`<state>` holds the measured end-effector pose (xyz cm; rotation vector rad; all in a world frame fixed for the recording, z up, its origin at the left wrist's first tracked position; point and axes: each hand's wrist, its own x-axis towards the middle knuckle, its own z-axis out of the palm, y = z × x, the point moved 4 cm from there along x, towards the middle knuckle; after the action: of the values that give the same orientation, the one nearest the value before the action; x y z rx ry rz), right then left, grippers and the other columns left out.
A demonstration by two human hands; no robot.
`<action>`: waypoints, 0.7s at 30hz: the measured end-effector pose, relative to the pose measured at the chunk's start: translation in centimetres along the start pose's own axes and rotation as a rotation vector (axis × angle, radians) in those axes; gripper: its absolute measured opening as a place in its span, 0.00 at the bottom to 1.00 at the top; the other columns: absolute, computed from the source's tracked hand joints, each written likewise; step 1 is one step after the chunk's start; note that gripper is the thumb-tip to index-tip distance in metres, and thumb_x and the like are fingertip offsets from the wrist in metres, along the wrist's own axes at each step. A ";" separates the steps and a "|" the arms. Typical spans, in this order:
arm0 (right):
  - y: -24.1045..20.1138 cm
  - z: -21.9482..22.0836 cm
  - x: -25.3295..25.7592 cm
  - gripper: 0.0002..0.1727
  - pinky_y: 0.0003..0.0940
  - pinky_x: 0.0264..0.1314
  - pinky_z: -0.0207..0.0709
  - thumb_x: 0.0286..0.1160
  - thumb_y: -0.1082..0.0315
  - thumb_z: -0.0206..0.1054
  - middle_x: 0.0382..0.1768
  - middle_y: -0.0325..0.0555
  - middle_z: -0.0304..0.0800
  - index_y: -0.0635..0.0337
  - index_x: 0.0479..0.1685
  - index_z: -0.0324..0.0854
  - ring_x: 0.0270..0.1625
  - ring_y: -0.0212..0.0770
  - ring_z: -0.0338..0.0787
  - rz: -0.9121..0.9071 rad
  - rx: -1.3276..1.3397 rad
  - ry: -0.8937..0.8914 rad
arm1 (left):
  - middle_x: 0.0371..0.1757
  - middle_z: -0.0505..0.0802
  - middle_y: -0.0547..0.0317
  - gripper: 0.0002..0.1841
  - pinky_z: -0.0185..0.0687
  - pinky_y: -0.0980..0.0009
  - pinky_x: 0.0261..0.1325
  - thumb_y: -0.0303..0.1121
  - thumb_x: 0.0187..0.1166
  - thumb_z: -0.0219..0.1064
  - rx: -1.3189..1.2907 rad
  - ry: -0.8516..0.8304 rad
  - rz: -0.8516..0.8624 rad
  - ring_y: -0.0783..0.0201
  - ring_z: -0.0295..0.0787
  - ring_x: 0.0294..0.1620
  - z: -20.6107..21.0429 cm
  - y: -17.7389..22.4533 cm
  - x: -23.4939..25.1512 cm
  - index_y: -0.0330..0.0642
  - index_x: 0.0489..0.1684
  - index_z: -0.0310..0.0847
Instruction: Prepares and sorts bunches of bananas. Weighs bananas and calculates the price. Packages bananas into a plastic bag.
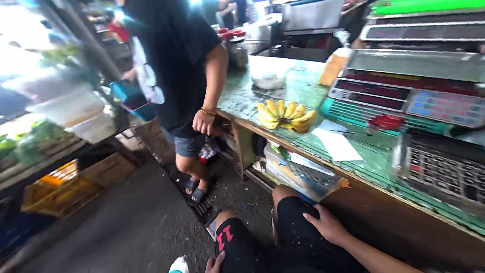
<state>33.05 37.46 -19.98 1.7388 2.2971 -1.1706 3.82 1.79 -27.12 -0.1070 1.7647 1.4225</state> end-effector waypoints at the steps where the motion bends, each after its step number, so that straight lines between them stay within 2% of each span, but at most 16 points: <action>1: 0.3 -0.3 0.3 0.47 0.61 0.84 0.67 0.73 0.33 0.69 0.77 0.65 0.76 0.62 0.82 0.69 0.81 0.61 0.75 0.005 -0.012 -0.037 | 0.56 0.89 0.35 0.30 0.86 0.46 0.58 0.45 0.82 0.70 -0.014 0.015 -0.002 0.46 0.89 0.54 -0.3 0.1 0.1 0.31 0.73 0.69; 3: 0.8 -1.3 1.1 0.43 0.63 0.82 0.68 0.72 0.39 0.73 0.73 0.66 0.80 0.63 0.79 0.73 0.78 0.62 0.78 0.013 0.029 -0.150 | 0.53 0.91 0.37 0.28 0.88 0.48 0.58 0.41 0.80 0.71 -0.007 -0.054 -0.014 0.48 0.91 0.53 -1.0 0.2 -0.8 0.30 0.71 0.71; 5: 0.1 -2.2 0.9 0.35 0.65 0.78 0.71 0.74 0.46 0.76 0.66 0.67 0.84 0.65 0.71 0.80 0.73 0.62 0.82 -0.018 0.014 -0.267 | 0.48 0.94 0.41 0.23 0.89 0.50 0.57 0.40 0.80 0.70 -0.008 -0.185 -0.020 0.51 0.93 0.49 -2.5 -0.2 -2.0 0.30 0.64 0.78; 6: -0.6 -2.5 0.5 0.32 0.66 0.74 0.72 0.74 0.46 0.75 0.61 0.66 0.86 0.66 0.65 0.83 0.69 0.62 0.84 -0.050 -0.059 -0.305 | 0.45 0.95 0.43 0.20 0.89 0.51 0.55 0.39 0.80 0.70 -0.029 -0.236 -0.024 0.52 0.94 0.46 -3.5 -0.5 -2.3 0.31 0.59 0.82; 9: -2.3 -3.3 -1.3 0.30 0.66 0.69 0.75 0.74 0.41 0.72 0.54 0.61 0.90 0.62 0.54 0.88 0.63 0.60 0.87 -0.097 -0.379 -0.381 | 0.48 0.94 0.43 0.19 0.90 0.50 0.55 0.35 0.79 0.70 -0.074 -0.321 -0.094 0.51 0.94 0.49 -5.2 -1.4 -2.7 0.34 0.63 0.80; 11: -3.5 -3.7 -3.0 0.33 0.66 0.71 0.74 0.76 0.37 0.67 0.56 0.60 0.90 0.62 0.55 0.88 0.65 0.60 0.87 -0.106 -0.592 -0.444 | 0.48 0.95 0.44 0.20 0.90 0.52 0.55 0.38 0.79 0.72 0.027 -0.311 -0.111 0.53 0.94 0.48 -5.0 -0.7 -3.0 0.35 0.63 0.81; 13: -5.3 -3.9 -4.9 0.35 0.66 0.75 0.72 0.81 0.37 0.62 0.61 0.62 0.89 0.63 0.62 0.86 0.71 0.61 0.84 -0.117 -0.758 -0.495 | 0.47 0.95 0.46 0.24 0.89 0.53 0.55 0.48 0.78 0.73 0.238 -0.269 -0.095 0.54 0.93 0.48 -4.7 0.8 -3.0 0.36 0.60 0.84; 16: -8.4 -5.0 -7.4 0.34 0.66 0.80 0.68 0.85 0.40 0.58 0.67 0.61 0.87 0.61 0.69 0.84 0.77 0.61 0.80 -0.175 -0.954 -0.559 | 0.50 0.94 0.44 0.31 0.84 0.43 0.64 0.59 0.74 0.72 0.574 -0.191 -0.059 0.49 0.92 0.55 -3.8 1.8 -2.4 0.38 0.58 0.86; 17: -9.7 -5.3 -8.0 0.31 0.66 0.79 0.69 0.85 0.41 0.58 0.65 0.60 0.88 0.58 0.68 0.86 0.75 0.60 0.82 -0.221 -0.961 -0.578 | 0.50 0.94 0.44 0.30 0.83 0.40 0.64 0.59 0.73 0.71 0.652 -0.161 -0.048 0.47 0.92 0.56 -3.6 2.0 -2.4 0.39 0.58 0.87; 19: -12.7 -5.7 -8.8 0.24 0.64 0.71 0.75 0.85 0.44 0.61 0.53 0.55 0.93 0.54 0.55 0.91 0.63 0.56 0.89 -0.359 -0.795 -0.577 | 0.51 0.94 0.44 0.30 0.81 0.37 0.64 0.57 0.69 0.70 0.739 -0.102 -0.043 0.46 0.91 0.58 -3.2 2.4 -2.6 0.42 0.61 0.86; 21: -14.8 -5.6 -9.1 0.19 0.54 0.67 0.81 0.85 0.47 0.64 0.50 0.45 0.94 0.50 0.56 0.91 0.56 0.44 0.92 -0.459 -0.540 -0.581 | 0.57 0.92 0.42 0.33 0.80 0.37 0.66 0.56 0.67 0.70 0.796 -0.037 -0.034 0.43 0.89 0.62 -2.8 2.8 -3.3 0.41 0.67 0.82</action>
<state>26.31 31.90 -3.91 0.6104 2.3547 -0.8176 2.85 -0.91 -22.87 0.3066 2.1511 0.6099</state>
